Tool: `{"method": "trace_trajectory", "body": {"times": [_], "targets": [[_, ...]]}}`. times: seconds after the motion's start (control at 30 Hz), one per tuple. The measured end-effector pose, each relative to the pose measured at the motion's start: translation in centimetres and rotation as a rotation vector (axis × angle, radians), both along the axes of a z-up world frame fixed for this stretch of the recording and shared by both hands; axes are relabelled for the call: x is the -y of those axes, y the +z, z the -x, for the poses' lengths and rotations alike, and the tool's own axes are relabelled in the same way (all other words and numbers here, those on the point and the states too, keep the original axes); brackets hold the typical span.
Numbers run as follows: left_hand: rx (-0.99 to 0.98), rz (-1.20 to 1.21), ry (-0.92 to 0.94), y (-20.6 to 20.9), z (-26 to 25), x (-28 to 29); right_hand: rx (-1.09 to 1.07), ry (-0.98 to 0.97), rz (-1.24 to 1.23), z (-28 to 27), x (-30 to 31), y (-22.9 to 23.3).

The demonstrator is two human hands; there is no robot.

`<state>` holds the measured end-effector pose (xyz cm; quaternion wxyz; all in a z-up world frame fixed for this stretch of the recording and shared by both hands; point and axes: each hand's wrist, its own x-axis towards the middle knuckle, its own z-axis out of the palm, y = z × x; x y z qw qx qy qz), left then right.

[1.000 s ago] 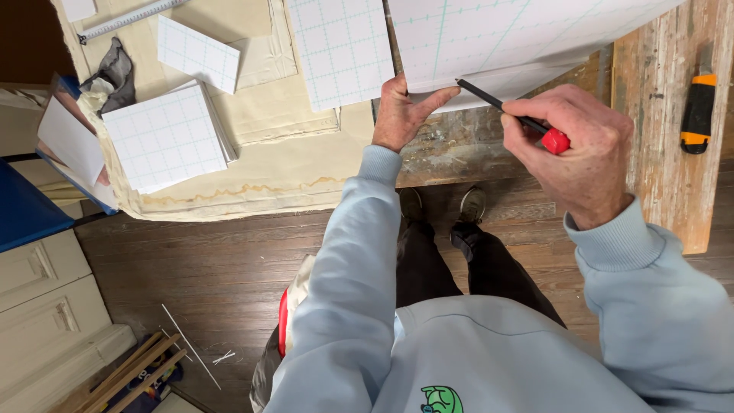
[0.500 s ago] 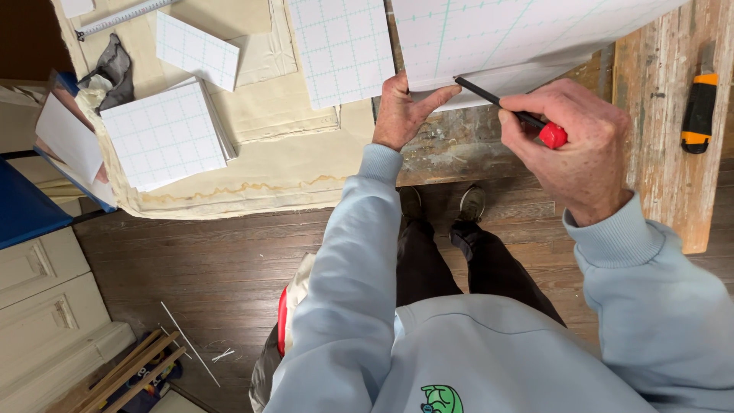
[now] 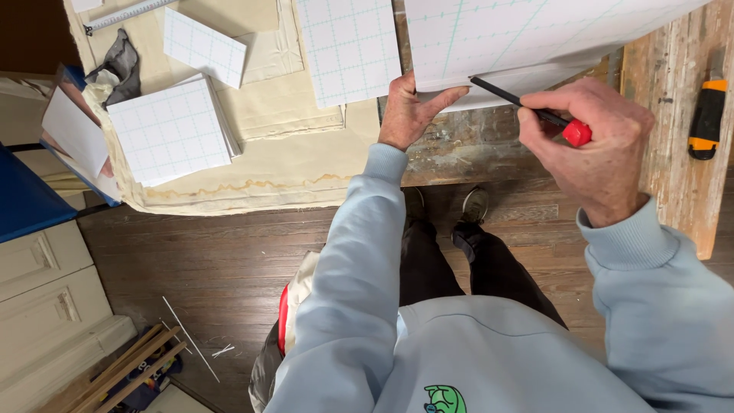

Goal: Measuring and cutting pieces of white foam board using a ruler and a utility knife on a wooden workbench.

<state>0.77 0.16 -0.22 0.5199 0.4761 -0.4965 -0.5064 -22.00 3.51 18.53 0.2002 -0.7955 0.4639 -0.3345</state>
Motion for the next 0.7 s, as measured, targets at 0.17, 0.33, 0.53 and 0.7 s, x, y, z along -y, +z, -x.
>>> {"method": "trace_trajectory", "body": {"times": [0.17,0.33,0.53,0.7], "targets": [[0.010,0.005,-0.005,0.3,-0.3,-0.1,0.058,0.066,0.024,-1.5,0.5,-0.5],[-0.007,0.023,-0.005,1.0,-0.2,-0.3,0.042,0.037,-0.026,-1.0,0.2,-0.3],[0.020,-0.004,-0.013,1.6,-0.4,-0.4,0.015,0.002,0.000,1.0,0.1,0.2],[-0.010,-0.001,-0.048,2.2,-0.7,-0.3,-0.007,-0.036,0.040,1.5,0.1,1.9]]}}
